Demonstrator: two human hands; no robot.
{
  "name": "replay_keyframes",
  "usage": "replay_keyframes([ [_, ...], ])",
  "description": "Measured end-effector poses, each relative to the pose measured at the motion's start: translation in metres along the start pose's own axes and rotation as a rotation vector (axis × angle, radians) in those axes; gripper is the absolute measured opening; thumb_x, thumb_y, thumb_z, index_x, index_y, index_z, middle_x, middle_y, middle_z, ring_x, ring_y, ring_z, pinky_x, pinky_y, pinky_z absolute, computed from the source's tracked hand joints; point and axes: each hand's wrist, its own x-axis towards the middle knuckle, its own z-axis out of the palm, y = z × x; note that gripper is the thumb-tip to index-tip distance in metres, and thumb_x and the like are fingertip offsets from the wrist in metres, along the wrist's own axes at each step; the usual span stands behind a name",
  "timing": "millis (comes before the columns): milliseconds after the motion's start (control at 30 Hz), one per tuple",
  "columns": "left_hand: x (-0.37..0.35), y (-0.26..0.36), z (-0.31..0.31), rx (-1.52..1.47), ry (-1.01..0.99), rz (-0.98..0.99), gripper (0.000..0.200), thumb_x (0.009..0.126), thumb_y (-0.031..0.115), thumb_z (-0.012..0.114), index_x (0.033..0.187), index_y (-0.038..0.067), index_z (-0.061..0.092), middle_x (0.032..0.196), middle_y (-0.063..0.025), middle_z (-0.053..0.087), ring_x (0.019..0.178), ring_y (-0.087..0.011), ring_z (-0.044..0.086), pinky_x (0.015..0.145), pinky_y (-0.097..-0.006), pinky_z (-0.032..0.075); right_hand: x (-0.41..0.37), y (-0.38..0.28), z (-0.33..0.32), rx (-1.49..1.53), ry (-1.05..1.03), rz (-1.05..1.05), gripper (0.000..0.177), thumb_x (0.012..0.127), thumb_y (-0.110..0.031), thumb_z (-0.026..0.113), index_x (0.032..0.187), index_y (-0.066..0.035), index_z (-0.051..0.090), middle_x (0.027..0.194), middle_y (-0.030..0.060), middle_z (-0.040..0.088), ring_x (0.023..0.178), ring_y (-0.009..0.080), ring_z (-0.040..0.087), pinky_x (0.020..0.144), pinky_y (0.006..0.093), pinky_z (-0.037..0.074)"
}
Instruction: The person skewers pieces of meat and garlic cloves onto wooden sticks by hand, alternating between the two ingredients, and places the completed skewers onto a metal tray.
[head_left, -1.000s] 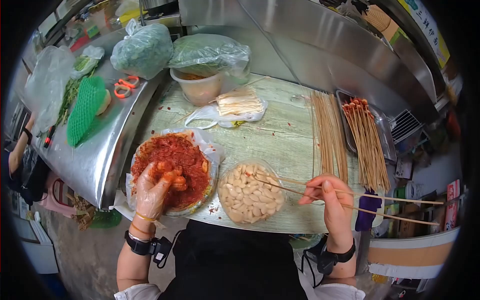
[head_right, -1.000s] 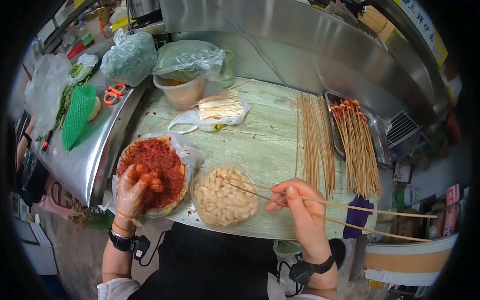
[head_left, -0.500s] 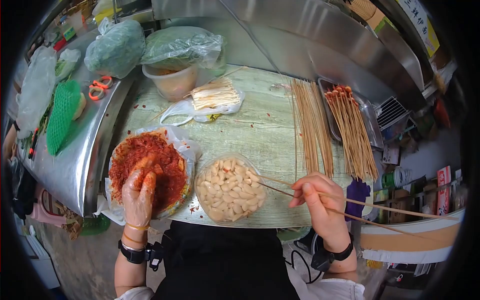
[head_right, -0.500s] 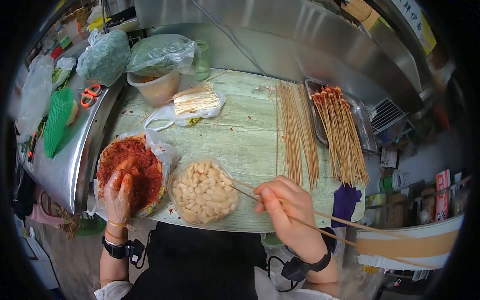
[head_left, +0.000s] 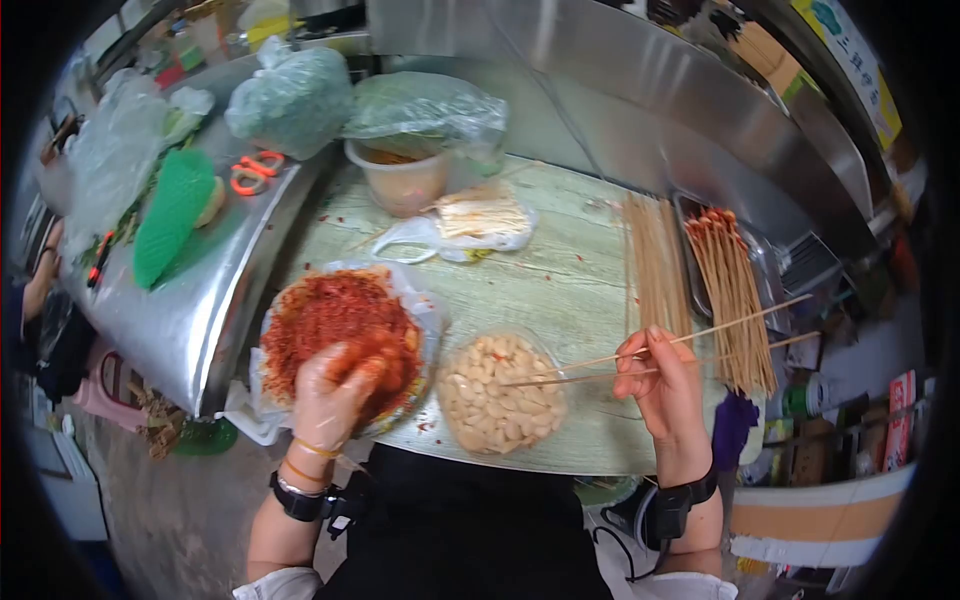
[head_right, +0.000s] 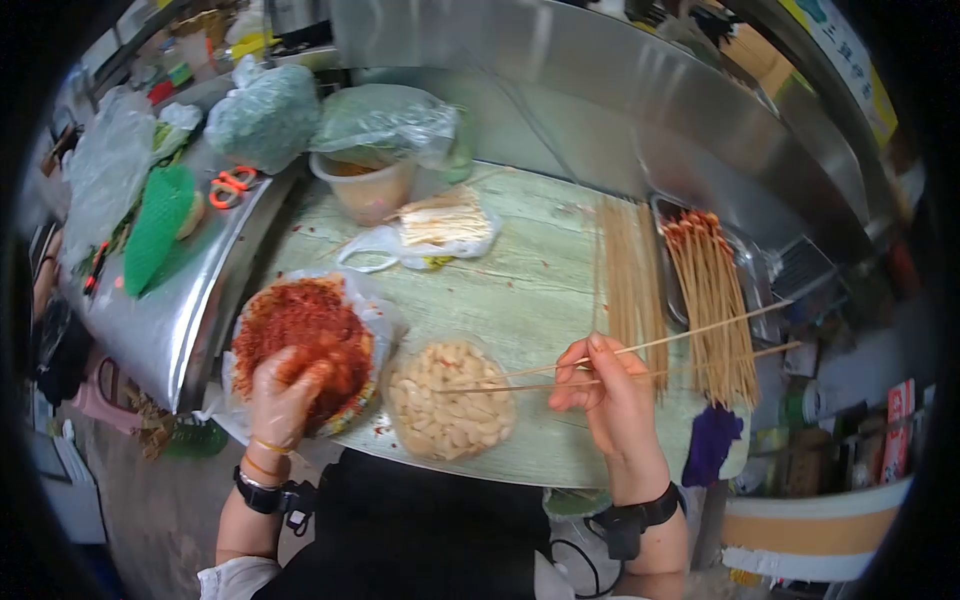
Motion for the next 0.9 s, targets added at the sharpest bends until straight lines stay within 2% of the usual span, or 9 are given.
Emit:
replay_keyframes([
  [100,-0.001,0.004,-0.009,0.114,-0.124,-0.004,0.021,0.085,-0.001,0.056,0.106,-0.002,0.062,0.095,-0.0038,0.066,0.084,-0.0098,0.059,0.073,-0.0244,0.049,0.022,0.013,0.021,0.122,-0.111,0.110,0.030,0.096,-0.025,0.046,0.085,0.000,0.058,0.073,0.0095,0.060,0.056,0.0179,0.061,0.051,0.0257,0.053],
  [133,-0.003,0.013,-0.009,-0.083,-0.178,-0.067,0.024,0.086,-0.002,0.054,0.110,-0.002,0.059,0.100,-0.0050,0.064,0.089,-0.0102,0.058,0.078,-0.0250,0.049,0.028,0.015,0.033,0.134,-0.147,0.117,0.030,0.096,-0.025,0.046,0.085,0.000,0.058,0.073,0.0095,0.060,0.056,0.0179,0.061,0.051,0.0257,0.053],
  [233,-0.005,0.033,-0.018,-0.104,-0.346,-0.045,0.034,0.088,-0.001,0.053,0.122,-0.003,0.051,0.106,-0.0055,0.062,0.096,-0.0111,0.057,0.085,-0.0260,0.047,0.040,0.009,0.060,0.107,-0.252,0.196,0.029,0.095,-0.026,0.047,0.086,0.000,0.058,0.073,0.0092,0.060,0.058,0.0179,0.062,0.052,0.0267,0.053],
  [433,-0.010,0.032,-0.029,-0.173,-0.534,-0.049,0.041,0.087,0.000,0.055,0.127,-0.003,0.046,0.106,-0.0064,0.062,0.093,-0.0121,0.059,0.083,-0.0263,0.048,0.067,0.016,0.091,0.088,-0.396,0.280,0.030,0.094,-0.026,0.049,0.087,0.001,0.058,0.076,0.0096,0.059,0.058,0.0178,0.062,0.052,0.0258,0.053],
  [500,-0.011,0.019,-0.029,-0.303,-0.500,-0.139,0.042,0.086,0.002,0.057,0.126,-0.003,0.047,0.105,-0.0078,0.062,0.091,-0.0123,0.060,0.081,-0.0266,0.048,0.072,0.019,0.092,0.043,-0.401,0.325,0.030,0.094,-0.026,0.049,0.087,0.001,0.058,0.077,0.0096,0.059,0.058,0.0175,0.063,0.051,0.0250,0.053],
  [600,-0.009,0.014,-0.028,0.046,-0.475,-0.015,0.041,0.087,0.004,0.059,0.126,-0.003,0.048,0.105,-0.0101,0.062,0.089,-0.0133,0.060,0.080,-0.0276,0.049,0.070,0.018,0.093,0.014,-0.371,0.285,0.031,0.094,-0.028,0.049,0.087,0.001,0.058,0.077,0.0097,0.059,0.057,0.0169,0.063,0.051,0.0241,0.053],
  [700,-0.013,0.015,-0.018,-0.184,-0.289,-0.111,0.035,0.090,0.009,0.057,0.122,-0.005,0.051,0.106,-0.0115,0.062,0.091,-0.0150,0.061,0.082,-0.0290,0.050,0.054,0.008,0.093,0.011,-0.245,0.167,0.029,0.096,-0.024,0.044,0.086,0.001,0.056,0.073,0.0094,0.058,0.055,0.0167,0.059,0.049,0.0255,0.052],
  [767,-0.011,-0.001,-0.013,-0.698,-0.087,-0.180,0.033,0.093,0.015,0.054,0.119,-0.006,0.052,0.108,-0.0130,0.062,0.095,-0.0184,0.061,0.085,-0.0317,0.050,0.039,0.010,0.088,0.011,-0.219,0.074,0.030,0.096,-0.026,0.044,0.087,0.000,0.057,0.074,0.0097,0.058,0.061,0.0182,0.062,0.054,0.0274,0.052],
  [900,-0.012,-0.005,-0.007,-0.874,-0.001,-0.087,0.034,0.093,0.017,0.052,0.118,-0.006,0.051,0.110,-0.0148,0.061,0.100,-0.0239,0.061,0.088,-0.0352,0.051,0.000,0.020,0.093,-0.036,-0.219,-0.151,0.032,0.097,-0.025,0.042,0.089,0.003,0.057,0.080,0.0115,0.058,0.071,0.0218,0.064,0.066,0.0314,0.053],
])
